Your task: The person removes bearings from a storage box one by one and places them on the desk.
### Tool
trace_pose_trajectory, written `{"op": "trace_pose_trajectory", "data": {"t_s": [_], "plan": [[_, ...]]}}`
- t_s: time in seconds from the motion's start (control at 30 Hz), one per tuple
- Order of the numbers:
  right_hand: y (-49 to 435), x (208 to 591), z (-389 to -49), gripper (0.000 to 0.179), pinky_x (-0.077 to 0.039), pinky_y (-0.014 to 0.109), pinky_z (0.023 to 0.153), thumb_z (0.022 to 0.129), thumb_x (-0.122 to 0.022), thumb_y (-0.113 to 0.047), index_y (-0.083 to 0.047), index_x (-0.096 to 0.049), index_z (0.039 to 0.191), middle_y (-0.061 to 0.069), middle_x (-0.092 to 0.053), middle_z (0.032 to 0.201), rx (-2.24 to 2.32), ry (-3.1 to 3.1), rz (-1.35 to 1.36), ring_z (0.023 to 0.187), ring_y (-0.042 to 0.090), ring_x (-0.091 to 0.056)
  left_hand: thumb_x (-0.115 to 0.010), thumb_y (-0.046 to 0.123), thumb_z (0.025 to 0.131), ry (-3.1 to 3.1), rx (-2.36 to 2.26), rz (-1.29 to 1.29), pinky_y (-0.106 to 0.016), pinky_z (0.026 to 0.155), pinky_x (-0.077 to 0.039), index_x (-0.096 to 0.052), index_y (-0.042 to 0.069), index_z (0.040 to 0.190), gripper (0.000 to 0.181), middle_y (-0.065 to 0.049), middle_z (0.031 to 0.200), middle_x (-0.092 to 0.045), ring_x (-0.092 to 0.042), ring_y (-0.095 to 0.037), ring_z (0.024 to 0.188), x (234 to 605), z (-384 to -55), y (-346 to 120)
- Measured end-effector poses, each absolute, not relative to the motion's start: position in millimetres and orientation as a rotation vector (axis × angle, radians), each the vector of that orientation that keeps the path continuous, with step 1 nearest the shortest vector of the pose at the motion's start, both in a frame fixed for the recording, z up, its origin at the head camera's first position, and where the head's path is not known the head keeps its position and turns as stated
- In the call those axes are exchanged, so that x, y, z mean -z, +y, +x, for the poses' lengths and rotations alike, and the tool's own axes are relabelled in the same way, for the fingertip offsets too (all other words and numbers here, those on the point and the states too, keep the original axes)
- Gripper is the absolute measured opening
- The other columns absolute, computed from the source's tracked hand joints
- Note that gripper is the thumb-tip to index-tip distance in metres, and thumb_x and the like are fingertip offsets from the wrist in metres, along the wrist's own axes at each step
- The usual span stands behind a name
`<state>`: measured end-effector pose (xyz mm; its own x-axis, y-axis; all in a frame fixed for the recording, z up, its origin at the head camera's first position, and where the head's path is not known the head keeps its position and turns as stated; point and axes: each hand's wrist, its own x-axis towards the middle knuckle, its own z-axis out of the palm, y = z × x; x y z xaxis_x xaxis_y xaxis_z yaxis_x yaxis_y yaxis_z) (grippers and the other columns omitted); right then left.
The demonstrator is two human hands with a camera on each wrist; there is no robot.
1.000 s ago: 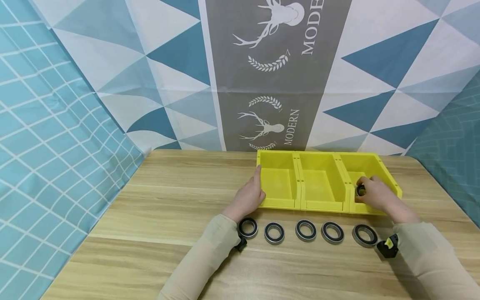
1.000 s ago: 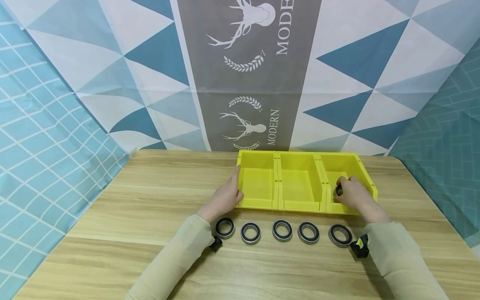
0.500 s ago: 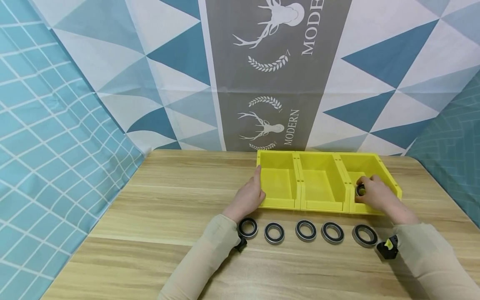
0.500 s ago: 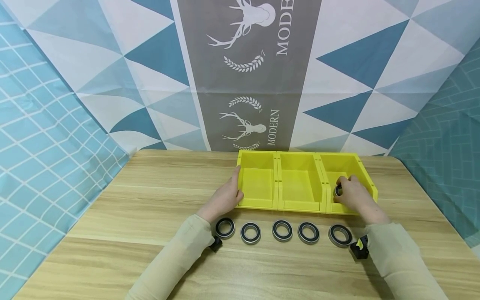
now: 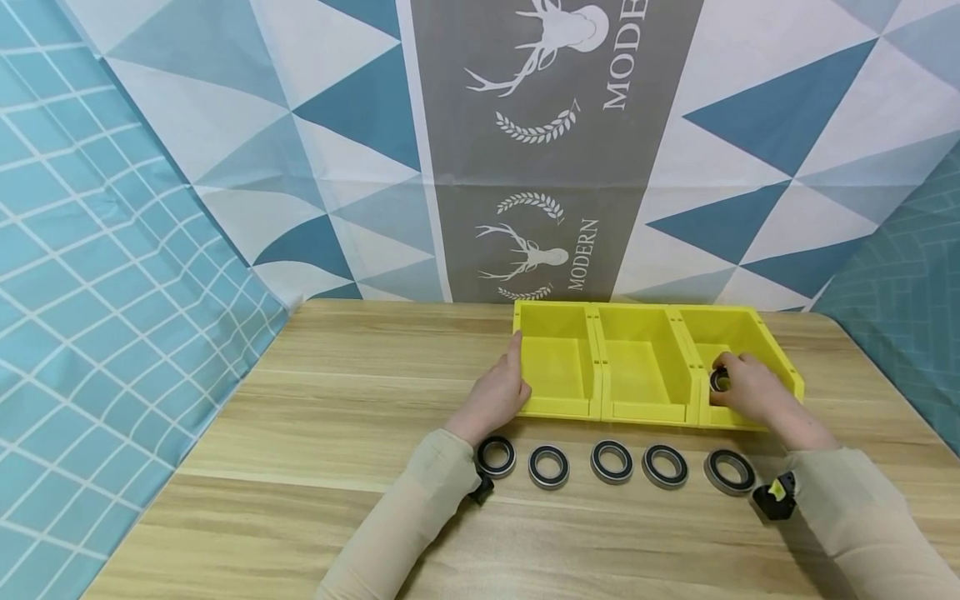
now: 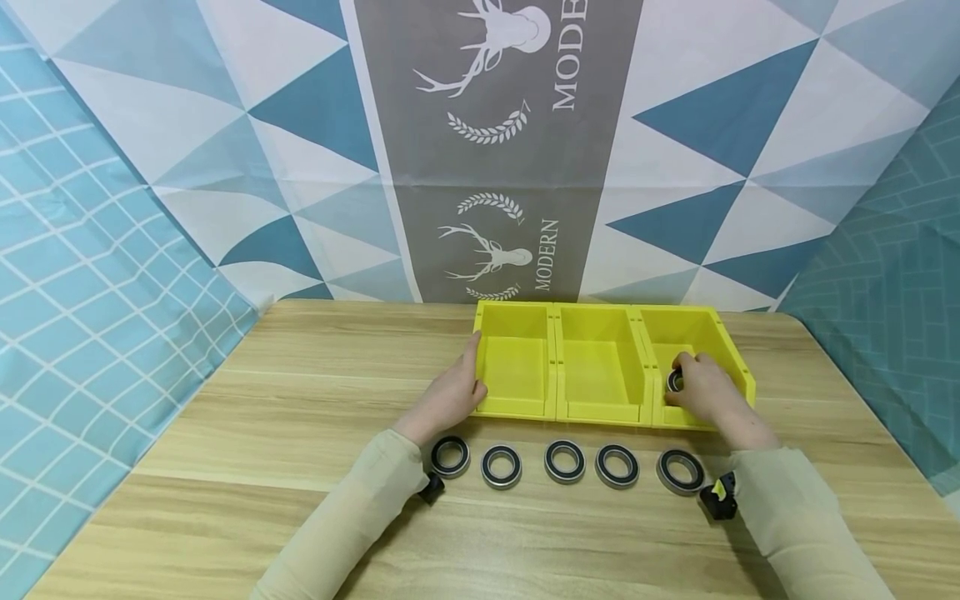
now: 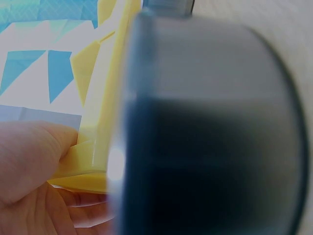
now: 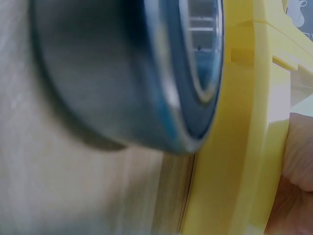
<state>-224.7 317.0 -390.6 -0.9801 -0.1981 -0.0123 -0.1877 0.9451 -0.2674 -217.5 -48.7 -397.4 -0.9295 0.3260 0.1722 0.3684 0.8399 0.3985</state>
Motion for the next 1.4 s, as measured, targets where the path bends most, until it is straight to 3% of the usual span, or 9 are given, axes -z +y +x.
{"op": "trace_pose_trajectory", "data": {"t_s": [0.3,0.9,1.4], "plan": [[315.5,389.3,-222.6,0.055,-0.043,0.048,0.066,0.076,-0.069,-0.022,0.013,-0.045,0.111,0.034,-0.043,0.098,0.469,3.072,-0.283,0.079,0.04,-0.05,-0.049,0.008,0.083,-2.906,0.668,-0.56,-0.031,0.059,-0.046,-0.006,0.0,0.144,0.076,-0.021,0.11,-0.057,-0.052,-0.019,0.068,396.4,-217.3,-48.7],[315.8,392.2,-221.5,0.048,-0.043,0.045,0.064,0.079,-0.065,-0.018,0.01,-0.046,0.112,0.033,-0.041,0.102,0.484,3.095,-0.289,0.078,0.036,-0.05,-0.049,0.009,0.083,-2.905,0.672,-0.566,-0.036,0.07,-0.049,-0.005,0.0,0.144,0.075,-0.023,0.122,-0.053,-0.058,-0.024,0.083,397.8,-216.4,-49.5],[317.7,393.5,-221.7,0.045,-0.043,0.041,0.059,0.079,-0.064,-0.019,0.009,-0.045,0.109,0.029,-0.043,0.096,0.485,3.138,-0.267,0.069,0.031,-0.049,-0.049,0.009,0.083,-2.918,0.669,-0.569,-0.03,0.059,-0.045,-0.004,0.0,0.144,0.076,-0.02,0.107,-0.057,-0.05,-0.018,0.066,396.4,-218.1,-49.8]]}}
